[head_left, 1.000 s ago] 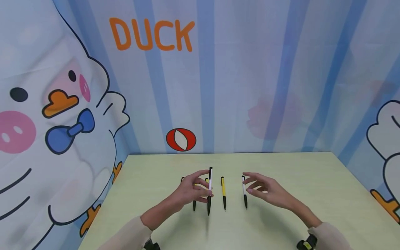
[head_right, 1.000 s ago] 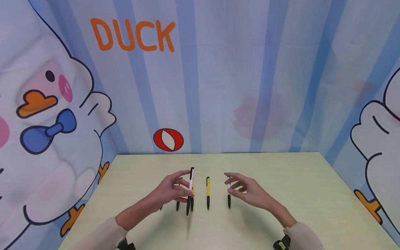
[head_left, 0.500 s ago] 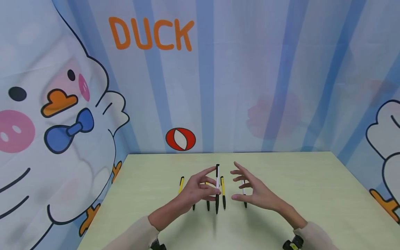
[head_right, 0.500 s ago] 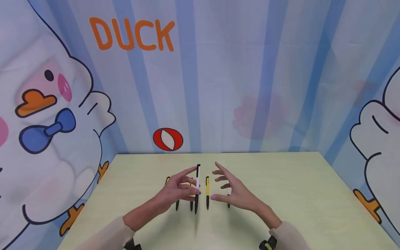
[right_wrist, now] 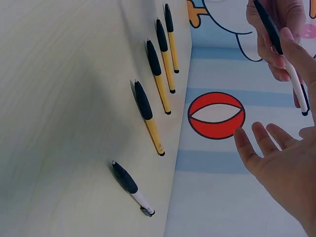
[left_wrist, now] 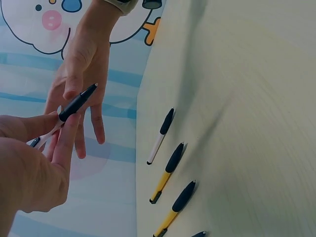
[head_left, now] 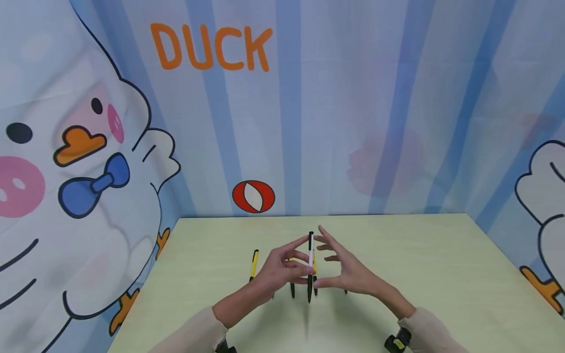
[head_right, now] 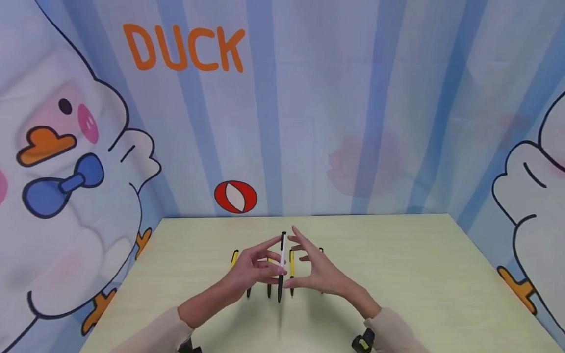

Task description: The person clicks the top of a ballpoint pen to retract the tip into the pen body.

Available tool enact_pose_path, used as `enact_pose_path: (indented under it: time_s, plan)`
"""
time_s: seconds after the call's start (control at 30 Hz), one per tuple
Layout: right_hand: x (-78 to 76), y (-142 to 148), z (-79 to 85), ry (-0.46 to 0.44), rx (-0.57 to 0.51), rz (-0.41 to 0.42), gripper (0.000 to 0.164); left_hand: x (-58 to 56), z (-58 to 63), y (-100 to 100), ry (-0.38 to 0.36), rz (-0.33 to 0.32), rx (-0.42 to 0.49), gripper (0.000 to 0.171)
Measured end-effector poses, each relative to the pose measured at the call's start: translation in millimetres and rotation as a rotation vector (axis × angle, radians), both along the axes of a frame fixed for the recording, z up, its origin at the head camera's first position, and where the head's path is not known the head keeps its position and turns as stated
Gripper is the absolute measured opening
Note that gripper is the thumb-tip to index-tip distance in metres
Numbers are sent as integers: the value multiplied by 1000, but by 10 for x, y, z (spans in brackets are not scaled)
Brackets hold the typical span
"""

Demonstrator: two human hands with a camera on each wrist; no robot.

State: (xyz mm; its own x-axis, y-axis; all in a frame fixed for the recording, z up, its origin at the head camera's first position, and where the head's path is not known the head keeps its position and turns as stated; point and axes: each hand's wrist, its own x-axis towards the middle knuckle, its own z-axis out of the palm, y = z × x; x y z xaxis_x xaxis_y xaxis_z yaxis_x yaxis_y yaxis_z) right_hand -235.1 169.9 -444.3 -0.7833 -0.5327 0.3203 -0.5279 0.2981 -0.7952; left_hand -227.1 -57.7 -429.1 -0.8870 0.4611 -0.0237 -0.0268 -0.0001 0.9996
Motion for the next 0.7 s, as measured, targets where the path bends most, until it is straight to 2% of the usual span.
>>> enact_pose_path:
  time_s: [0.2,0.3,0.5,0.7]
  plan:
    - [26,50,30,-43,7,24,115,-5,54,116,-8,-8,0,73]
    - [38,-28,-2,-50,5,41,116,39,38,47,-31,11,-11,72]
    - [41,7,10,-12,11,26,116,28,13,81,-38,-2,9,72]
    - [8,11,40,7,9,40,111,10,19,90,-45,17,20,70]
